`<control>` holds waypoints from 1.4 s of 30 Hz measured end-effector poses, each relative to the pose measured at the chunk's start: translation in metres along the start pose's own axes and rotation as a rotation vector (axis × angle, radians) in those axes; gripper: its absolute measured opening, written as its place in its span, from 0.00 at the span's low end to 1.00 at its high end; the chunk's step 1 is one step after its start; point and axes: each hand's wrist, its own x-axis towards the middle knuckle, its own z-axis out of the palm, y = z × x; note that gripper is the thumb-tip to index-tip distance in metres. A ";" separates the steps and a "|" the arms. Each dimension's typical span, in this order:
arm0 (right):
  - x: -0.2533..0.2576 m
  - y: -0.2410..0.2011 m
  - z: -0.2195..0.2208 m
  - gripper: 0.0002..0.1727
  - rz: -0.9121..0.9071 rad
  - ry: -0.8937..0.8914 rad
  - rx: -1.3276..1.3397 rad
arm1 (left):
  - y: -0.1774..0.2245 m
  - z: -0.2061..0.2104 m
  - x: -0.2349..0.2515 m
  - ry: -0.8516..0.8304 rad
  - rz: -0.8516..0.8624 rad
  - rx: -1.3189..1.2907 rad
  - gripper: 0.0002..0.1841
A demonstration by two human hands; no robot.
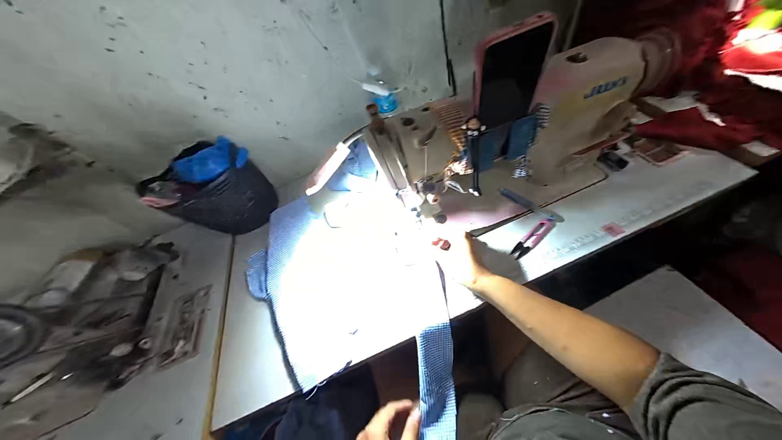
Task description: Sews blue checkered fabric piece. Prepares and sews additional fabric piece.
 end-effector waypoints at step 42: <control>0.022 0.021 -0.011 0.23 -0.404 -0.146 -0.810 | 0.053 0.003 0.250 0.215 0.701 0.390 0.31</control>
